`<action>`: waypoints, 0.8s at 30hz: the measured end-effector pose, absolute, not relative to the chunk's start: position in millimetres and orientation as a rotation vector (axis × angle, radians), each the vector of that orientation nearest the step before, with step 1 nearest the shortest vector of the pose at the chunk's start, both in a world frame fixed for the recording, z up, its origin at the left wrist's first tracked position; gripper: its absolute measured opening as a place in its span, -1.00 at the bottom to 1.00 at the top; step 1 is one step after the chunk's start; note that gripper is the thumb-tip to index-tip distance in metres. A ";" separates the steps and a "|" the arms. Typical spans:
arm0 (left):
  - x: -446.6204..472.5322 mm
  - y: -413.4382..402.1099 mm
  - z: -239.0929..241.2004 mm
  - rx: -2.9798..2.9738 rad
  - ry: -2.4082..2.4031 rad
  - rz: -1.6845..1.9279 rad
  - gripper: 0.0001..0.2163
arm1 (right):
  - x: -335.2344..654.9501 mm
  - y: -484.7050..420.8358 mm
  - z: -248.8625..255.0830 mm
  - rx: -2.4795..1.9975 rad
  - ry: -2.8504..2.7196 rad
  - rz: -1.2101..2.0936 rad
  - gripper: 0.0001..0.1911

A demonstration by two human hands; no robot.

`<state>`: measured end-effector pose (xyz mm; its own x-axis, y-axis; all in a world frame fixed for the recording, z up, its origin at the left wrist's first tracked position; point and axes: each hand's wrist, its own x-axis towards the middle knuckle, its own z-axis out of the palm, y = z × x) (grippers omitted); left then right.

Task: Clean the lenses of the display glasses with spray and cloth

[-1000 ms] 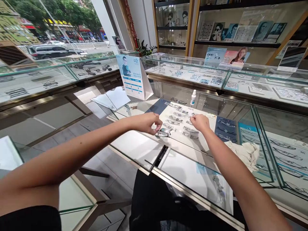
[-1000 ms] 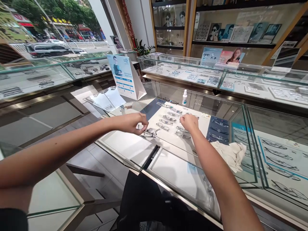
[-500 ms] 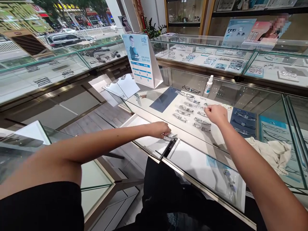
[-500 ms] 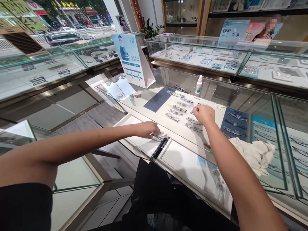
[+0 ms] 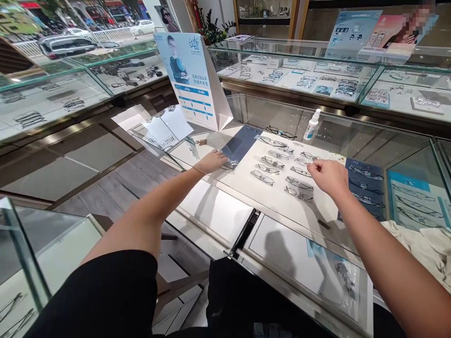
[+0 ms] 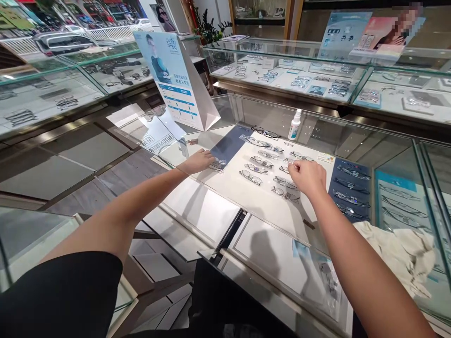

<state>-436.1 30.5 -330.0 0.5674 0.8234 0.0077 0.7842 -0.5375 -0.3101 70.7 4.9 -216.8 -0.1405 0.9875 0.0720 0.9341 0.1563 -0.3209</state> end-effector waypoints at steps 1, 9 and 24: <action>-442.4 35.7 -334.1 -2.508 -1.341 0.183 -0.83 | 70.9 5.3 -217.4 -1.865 -2.161 0.297 -0.56; -457.7 66.2 -354.9 -2.479 -1.401 0.165 -0.89 | 71.5 5.8 -219.2 -1.894 -2.080 0.321 -0.53; -444.4 71.4 -358.7 -2.475 -1.502 0.082 -0.71 | 70.3 5.3 -217.2 -1.903 -2.076 0.342 -0.53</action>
